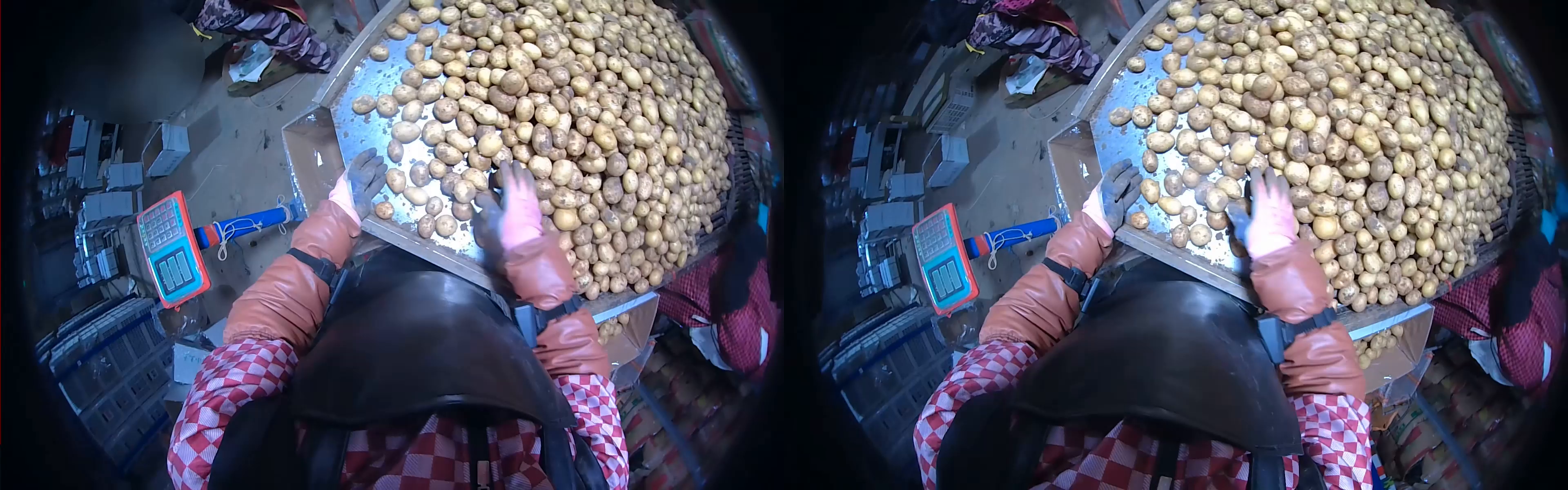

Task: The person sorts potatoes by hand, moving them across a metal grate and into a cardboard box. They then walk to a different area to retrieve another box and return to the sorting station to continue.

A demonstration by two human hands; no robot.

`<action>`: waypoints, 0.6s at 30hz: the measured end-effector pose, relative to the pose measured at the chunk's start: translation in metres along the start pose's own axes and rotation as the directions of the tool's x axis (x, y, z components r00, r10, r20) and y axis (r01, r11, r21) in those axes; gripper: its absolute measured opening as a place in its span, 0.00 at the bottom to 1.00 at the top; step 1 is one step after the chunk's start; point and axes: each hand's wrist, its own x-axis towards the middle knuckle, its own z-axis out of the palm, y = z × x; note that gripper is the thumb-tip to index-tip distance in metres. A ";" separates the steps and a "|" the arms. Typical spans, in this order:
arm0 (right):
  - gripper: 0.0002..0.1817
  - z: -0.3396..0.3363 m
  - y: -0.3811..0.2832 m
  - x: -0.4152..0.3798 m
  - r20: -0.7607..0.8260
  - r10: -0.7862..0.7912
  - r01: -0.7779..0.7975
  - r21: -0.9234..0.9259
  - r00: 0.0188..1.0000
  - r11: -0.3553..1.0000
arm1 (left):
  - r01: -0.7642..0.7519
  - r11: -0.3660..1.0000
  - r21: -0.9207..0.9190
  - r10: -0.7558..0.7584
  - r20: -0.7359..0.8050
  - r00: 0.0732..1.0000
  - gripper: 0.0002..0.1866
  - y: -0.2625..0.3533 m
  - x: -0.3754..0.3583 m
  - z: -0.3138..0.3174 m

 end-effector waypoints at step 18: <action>0.20 0.016 -0.048 -0.031 0.366 -0.264 0.051 0.500 0.892 0.864 | -0.432 0.002 0.902 0.187 0.424 0.886 0.31 0.077 0.063 0.104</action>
